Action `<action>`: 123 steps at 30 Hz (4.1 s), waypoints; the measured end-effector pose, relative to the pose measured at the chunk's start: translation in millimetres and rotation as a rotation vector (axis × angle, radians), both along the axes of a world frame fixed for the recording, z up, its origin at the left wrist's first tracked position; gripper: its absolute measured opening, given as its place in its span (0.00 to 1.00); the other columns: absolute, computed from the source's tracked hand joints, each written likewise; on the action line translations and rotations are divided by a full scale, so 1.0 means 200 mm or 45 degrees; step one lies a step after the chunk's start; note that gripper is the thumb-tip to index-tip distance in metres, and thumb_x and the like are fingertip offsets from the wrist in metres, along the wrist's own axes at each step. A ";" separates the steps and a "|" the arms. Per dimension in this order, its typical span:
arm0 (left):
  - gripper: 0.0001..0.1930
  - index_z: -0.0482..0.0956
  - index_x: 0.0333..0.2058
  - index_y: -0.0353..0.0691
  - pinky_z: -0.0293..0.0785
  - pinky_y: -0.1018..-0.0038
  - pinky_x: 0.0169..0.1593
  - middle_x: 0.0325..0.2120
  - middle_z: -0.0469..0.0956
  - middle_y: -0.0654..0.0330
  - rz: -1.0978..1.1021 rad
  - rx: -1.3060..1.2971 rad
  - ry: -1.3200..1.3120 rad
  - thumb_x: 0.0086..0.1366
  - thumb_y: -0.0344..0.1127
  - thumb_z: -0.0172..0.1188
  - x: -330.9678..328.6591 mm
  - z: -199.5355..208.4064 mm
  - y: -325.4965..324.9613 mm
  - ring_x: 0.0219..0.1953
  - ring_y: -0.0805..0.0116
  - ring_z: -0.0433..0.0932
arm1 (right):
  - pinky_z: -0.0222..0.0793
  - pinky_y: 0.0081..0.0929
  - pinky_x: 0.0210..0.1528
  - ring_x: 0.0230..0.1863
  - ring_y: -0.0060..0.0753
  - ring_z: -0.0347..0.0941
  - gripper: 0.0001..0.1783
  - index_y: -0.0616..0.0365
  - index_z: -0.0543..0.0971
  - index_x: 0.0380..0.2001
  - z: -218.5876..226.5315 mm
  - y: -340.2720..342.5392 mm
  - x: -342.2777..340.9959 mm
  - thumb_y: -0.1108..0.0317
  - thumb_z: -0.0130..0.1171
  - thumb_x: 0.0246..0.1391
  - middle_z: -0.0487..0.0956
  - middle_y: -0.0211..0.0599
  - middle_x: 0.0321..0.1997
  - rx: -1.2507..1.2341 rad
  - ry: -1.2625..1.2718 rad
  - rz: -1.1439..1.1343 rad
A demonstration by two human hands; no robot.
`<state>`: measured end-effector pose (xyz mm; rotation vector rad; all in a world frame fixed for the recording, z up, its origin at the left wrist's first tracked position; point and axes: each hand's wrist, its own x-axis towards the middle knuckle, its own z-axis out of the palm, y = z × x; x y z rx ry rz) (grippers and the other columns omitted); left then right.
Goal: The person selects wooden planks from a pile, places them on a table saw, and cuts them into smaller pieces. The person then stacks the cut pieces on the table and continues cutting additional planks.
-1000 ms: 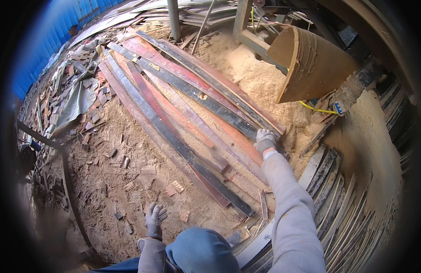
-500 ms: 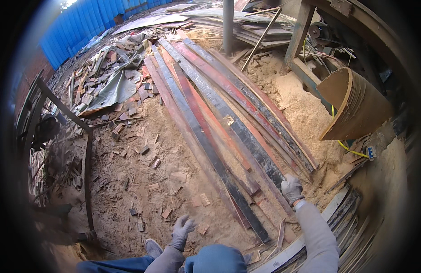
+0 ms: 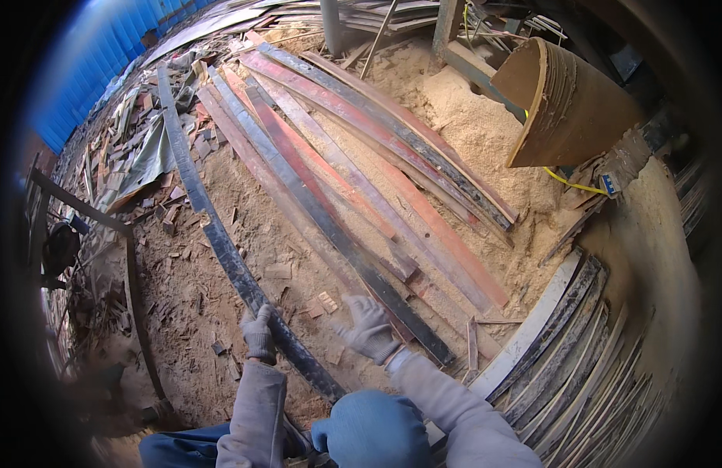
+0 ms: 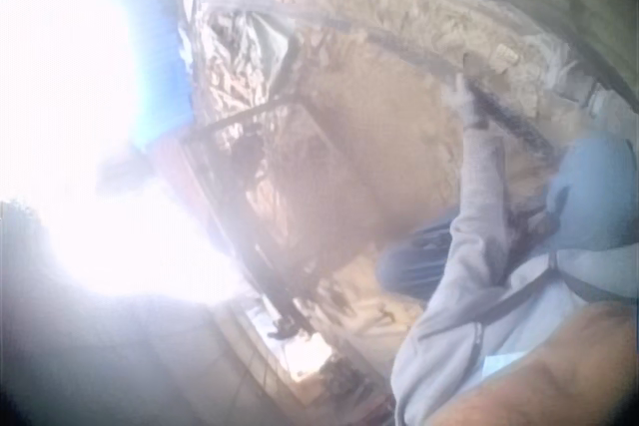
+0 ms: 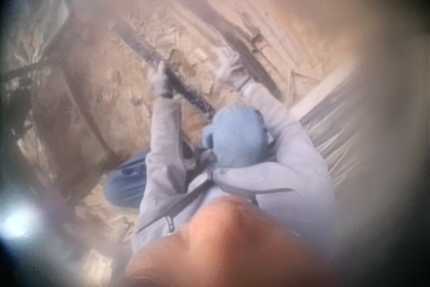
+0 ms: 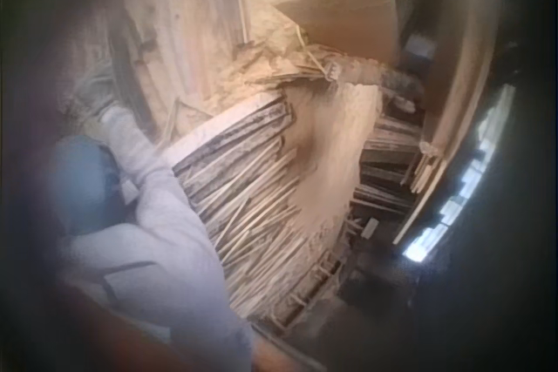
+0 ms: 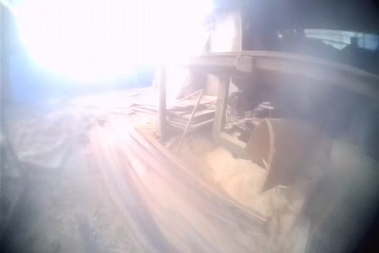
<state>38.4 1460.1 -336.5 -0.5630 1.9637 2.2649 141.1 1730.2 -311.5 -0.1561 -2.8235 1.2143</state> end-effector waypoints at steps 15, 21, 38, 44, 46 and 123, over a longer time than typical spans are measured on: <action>0.49 0.63 0.73 0.30 0.68 0.60 0.72 0.67 0.72 0.43 -0.452 -0.042 -0.188 0.66 0.56 0.76 0.37 -0.10 0.35 0.68 0.50 0.74 | 0.74 0.48 0.68 0.64 0.61 0.78 0.64 0.64 0.66 0.71 -0.17 0.18 0.14 0.35 0.79 0.39 0.78 0.64 0.65 0.163 -0.699 -0.019; 0.43 0.74 0.66 0.35 0.78 0.64 0.61 0.57 0.82 0.52 -0.638 0.738 -0.395 0.68 0.67 0.68 0.33 -0.03 0.61 0.58 0.62 0.81 | 0.77 0.31 0.55 0.51 0.25 0.81 0.33 0.63 0.79 0.62 -0.07 0.18 0.24 0.62 0.78 0.56 0.86 0.36 0.54 -1.306 -0.776 0.076; 0.23 0.82 0.46 0.38 0.73 0.70 0.31 0.29 0.79 0.63 -0.013 -0.133 -0.275 0.66 0.51 0.76 0.51 0.09 0.20 0.26 0.71 0.76 | 0.80 0.43 0.49 0.47 0.50 0.87 0.42 0.69 0.81 0.49 0.13 0.15 0.44 0.35 0.75 0.55 0.88 0.55 0.42 -0.497 -0.281 -0.045; 0.25 0.85 0.48 0.35 0.78 0.67 0.44 0.36 0.86 0.61 0.124 -0.286 -0.252 0.57 0.44 0.80 0.50 -0.10 -0.01 0.37 0.68 0.82 | 0.81 0.40 0.48 0.43 0.45 0.87 0.36 0.68 0.81 0.48 0.19 0.03 0.31 0.44 0.79 0.53 0.88 0.51 0.40 -0.585 -0.180 0.020; 0.27 0.86 0.47 0.35 0.79 0.67 0.45 0.37 0.87 0.60 0.146 -0.550 -0.229 0.54 0.45 0.82 0.50 -0.13 -0.10 0.38 0.67 0.83 | 0.82 0.42 0.47 0.43 0.47 0.87 0.36 0.66 0.81 0.49 0.18 0.02 0.26 0.45 0.79 0.51 0.88 0.50 0.40 -0.426 -0.282 -0.077; 0.25 0.82 0.49 0.35 0.78 0.68 0.43 0.35 0.86 0.56 0.080 -0.363 -0.241 0.60 0.45 0.79 0.35 -0.07 -0.46 0.35 0.64 0.85 | 0.80 0.33 0.51 0.46 0.32 0.84 0.36 0.66 0.81 0.50 -0.02 0.04 0.29 0.51 0.83 0.45 0.87 0.44 0.43 -0.595 -0.507 -0.185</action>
